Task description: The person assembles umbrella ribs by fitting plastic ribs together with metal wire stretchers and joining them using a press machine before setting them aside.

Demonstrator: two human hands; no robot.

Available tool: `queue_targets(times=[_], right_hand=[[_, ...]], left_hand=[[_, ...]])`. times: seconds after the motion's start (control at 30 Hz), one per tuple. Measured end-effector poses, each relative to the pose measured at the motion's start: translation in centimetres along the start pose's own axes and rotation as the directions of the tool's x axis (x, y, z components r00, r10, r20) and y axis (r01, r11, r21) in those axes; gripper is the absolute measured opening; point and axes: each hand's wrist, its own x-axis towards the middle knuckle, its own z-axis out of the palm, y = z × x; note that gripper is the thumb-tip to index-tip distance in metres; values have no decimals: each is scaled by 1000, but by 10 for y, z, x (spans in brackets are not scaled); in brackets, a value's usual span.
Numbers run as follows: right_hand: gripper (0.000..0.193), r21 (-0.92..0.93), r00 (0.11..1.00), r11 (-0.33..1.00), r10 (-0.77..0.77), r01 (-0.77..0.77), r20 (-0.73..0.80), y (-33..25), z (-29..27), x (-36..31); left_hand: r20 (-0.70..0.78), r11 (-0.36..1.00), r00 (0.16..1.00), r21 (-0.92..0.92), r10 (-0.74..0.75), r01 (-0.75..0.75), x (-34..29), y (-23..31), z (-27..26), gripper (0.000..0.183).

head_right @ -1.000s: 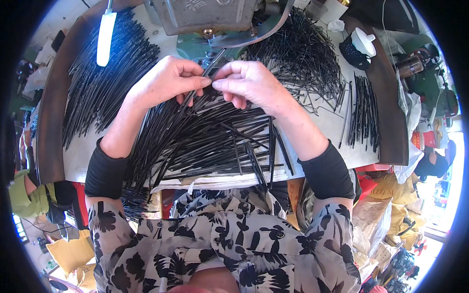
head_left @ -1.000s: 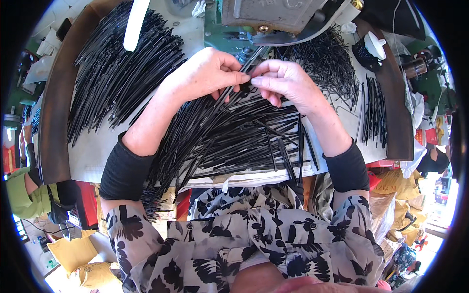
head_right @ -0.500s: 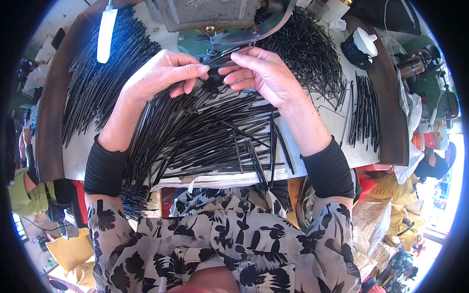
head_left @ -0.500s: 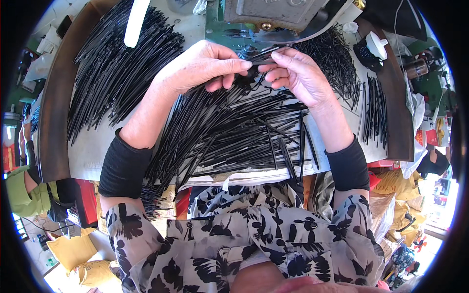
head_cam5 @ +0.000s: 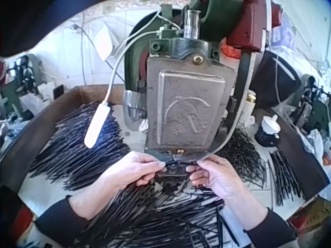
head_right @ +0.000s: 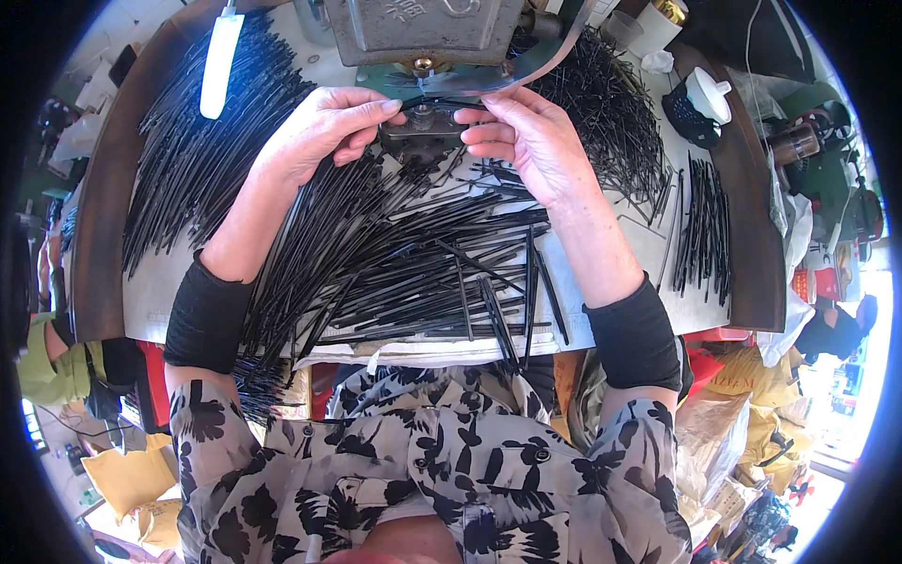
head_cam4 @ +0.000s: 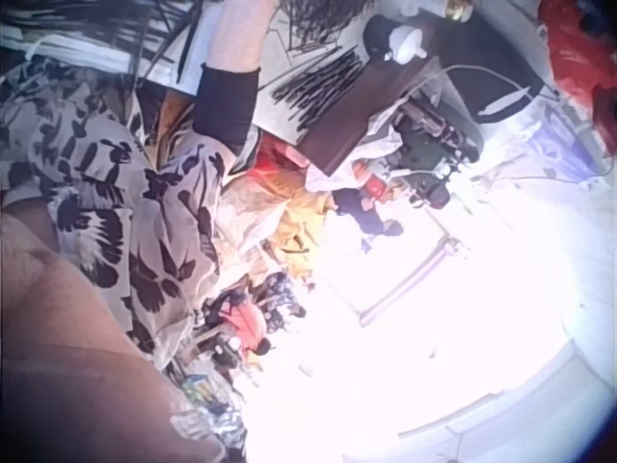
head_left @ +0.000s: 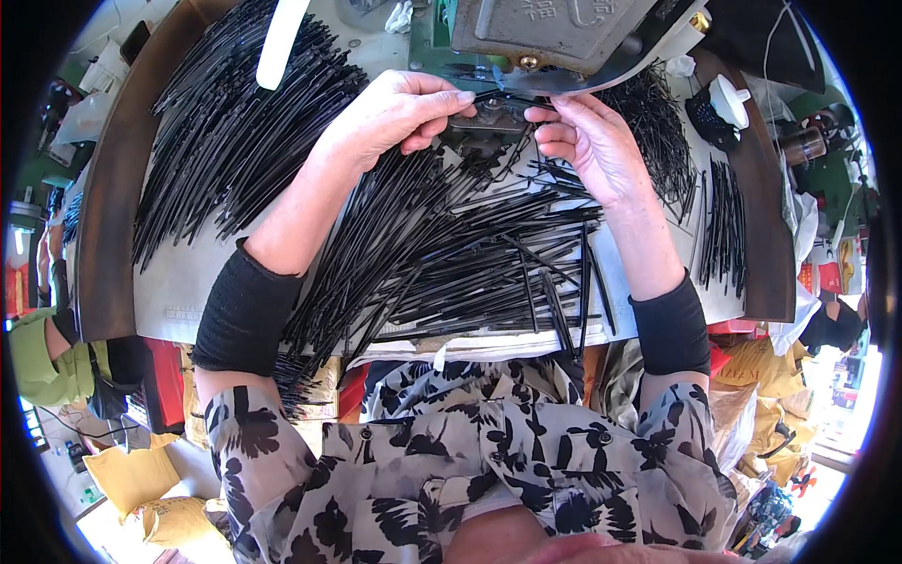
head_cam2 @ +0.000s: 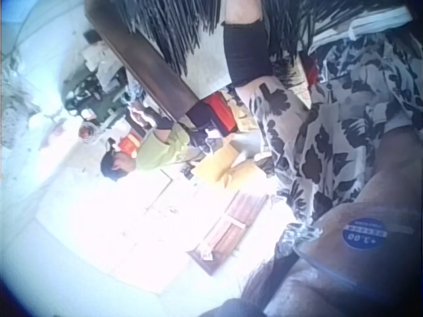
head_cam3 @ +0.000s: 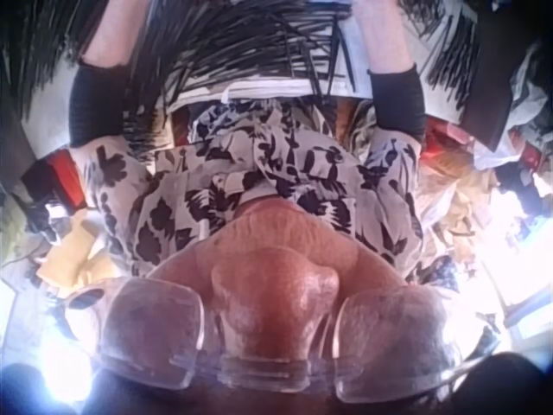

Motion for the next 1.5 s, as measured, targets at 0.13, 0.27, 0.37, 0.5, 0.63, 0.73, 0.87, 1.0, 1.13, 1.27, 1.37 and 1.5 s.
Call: queue_targets(times=[0.13, 0.27, 0.37, 0.5, 0.63, 0.73, 0.87, 1.0, 1.13, 1.27, 1.37, 1.5], right_hand=[[23, 14, 1000, 1000, -13, 12, 26, 0, -3, 2], [25, 88, 997, 994, 56, -61, 60, 2, -13, 7], [27, 110, 996, 992, 50, -58, 75, 5, -14, 8], [27, 37, 996, 996, -82, 81, 34, 2, -12, 4], [24, -463, 948, 859, -300, 220, -107, -3, 1, 0], [21, -816, 954, 514, -260, 265, 147, -9, 32, -18], [15, -827, 802, 85, -319, 555, 505, -3, 46, -24], [15, -875, 832, -15, -301, 484, 466, -10, 34, -25], [18, -914, 896, 145, -307, 378, 322, -7, 38, -30], [25, -827, 985, 544, 12, 139, 173, -9, 41, -31], [29, -739, 970, 673, 168, 16, 174, -8, 40, -32], [32, -614, 943, 780, 283, -118, 178, -4, 43, -34]], left_hand=[[15, 999, 999, -29, -37, 38, -1, 6, 0, 34], [-2, 999, 1000, 38, -25, 25, -2, 8, 1, 36], [-10, 998, 1000, 64, -1, 2, -5, 7, 2, 38], [11, 997, 1000, 77, 25, -25, -5, 16, 3, 37], [109, 991, 994, 132, 7, -22, -12, 20, -6, 36], [158, 987, 986, 158, -51, 26, -15, 18, 0, 33], [199, 953, 978, 302, -69, 5, -17, 12, 11, 33], [56, 672, 988, 728, 141, -137, -23, 16, -8, 37], [1, 457, 953, 877, 301, -146, -22, -5, -10, 22], [-13, 539, 982, 837, 191, -93, -19, 2, -11, 22], [18, 730, 984, 669, 175, -142, -14, 0, -14, 24], [-15, 953, 1000, 304, -18, 22, -11, 1, -9, 29]])
